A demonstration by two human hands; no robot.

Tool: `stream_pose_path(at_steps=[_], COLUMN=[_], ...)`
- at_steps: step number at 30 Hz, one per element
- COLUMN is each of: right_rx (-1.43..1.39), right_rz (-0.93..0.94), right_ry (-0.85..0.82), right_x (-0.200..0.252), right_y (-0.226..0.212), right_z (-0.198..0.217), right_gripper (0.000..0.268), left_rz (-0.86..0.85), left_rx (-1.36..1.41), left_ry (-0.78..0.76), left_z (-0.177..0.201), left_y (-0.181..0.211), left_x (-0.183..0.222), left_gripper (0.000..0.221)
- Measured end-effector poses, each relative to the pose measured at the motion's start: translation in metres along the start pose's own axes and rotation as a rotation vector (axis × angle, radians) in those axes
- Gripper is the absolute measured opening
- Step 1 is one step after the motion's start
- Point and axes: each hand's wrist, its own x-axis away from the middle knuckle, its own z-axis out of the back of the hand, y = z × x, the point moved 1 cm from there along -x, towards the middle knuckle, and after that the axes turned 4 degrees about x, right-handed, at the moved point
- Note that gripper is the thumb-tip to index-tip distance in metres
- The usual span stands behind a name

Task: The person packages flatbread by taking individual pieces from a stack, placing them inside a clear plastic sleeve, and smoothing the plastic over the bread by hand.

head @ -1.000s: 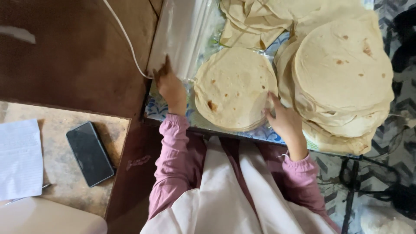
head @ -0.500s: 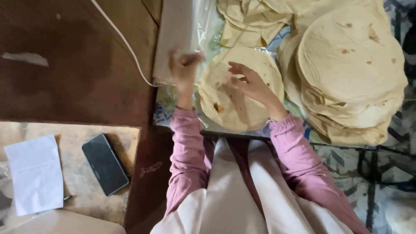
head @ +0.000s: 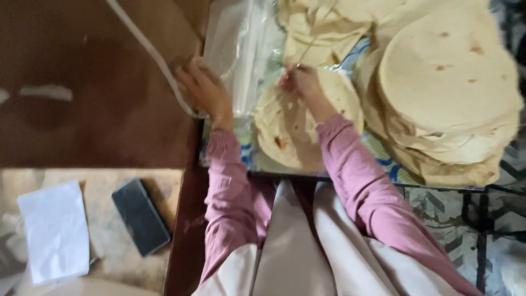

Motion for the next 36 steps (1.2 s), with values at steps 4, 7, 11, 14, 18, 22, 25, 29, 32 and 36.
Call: stream_pose_path(at_steps=[4,7,11,14,18,22,25,29,32,36], right_rx=[0.102,0.123,0.244,-0.109,0.072,0.791,1.934,1.371,0.838,0.37], right_rz=[-0.056,-0.047,-0.021,0.088,0.612,0.919,1.162,0.324,0.266,0.097], right_ry=[-0.025,-0.12,-0.013,0.299,0.922,0.599,0.039,-0.947,-0.915,-0.525], right_x=[0.008,0.016,0.033,0.087,0.069,0.151,0.22,0.259,0.256,0.226], right_y=[0.023,0.013,-0.024,-0.114,-0.167,-0.172,-0.152,-0.121,-0.12,-0.115], right_z=[-0.004,-0.026,-0.026,-0.019,0.153,0.123,0.024,-0.034,-0.028,0.012], right_gripper=[0.011,0.018,0.014,0.024,0.047,0.04,0.023,0.028,0.038,0.053], left_rz=[0.019,-0.884,-0.489,-0.407,-0.361,-0.341,-0.298,-0.41,-0.285,0.096], left_rx=[0.104,-0.58,-0.504,-0.467,-0.476,-0.52,-0.632,-0.33,0.017,0.857], left_ry=[-0.052,-0.451,-0.602,-0.485,-0.482,-0.507,-0.478,-0.31,-0.4,-0.522], left_z=[-0.005,-0.033,-0.031,-0.034,-0.036,-0.041,-0.027,0.001,0.013,0.028], left_y=[0.023,-0.008,-0.027,-0.042,-0.058,-0.044,-0.004,0.037,0.024,-0.01], left_x=[0.023,0.03,0.022,0.014,-0.001,-0.007,-0.003,0.02,0.045,0.083], left_gripper=[0.039,0.04,0.055,0.061,0.065,0.066,0.069,0.043,0.043,0.08])
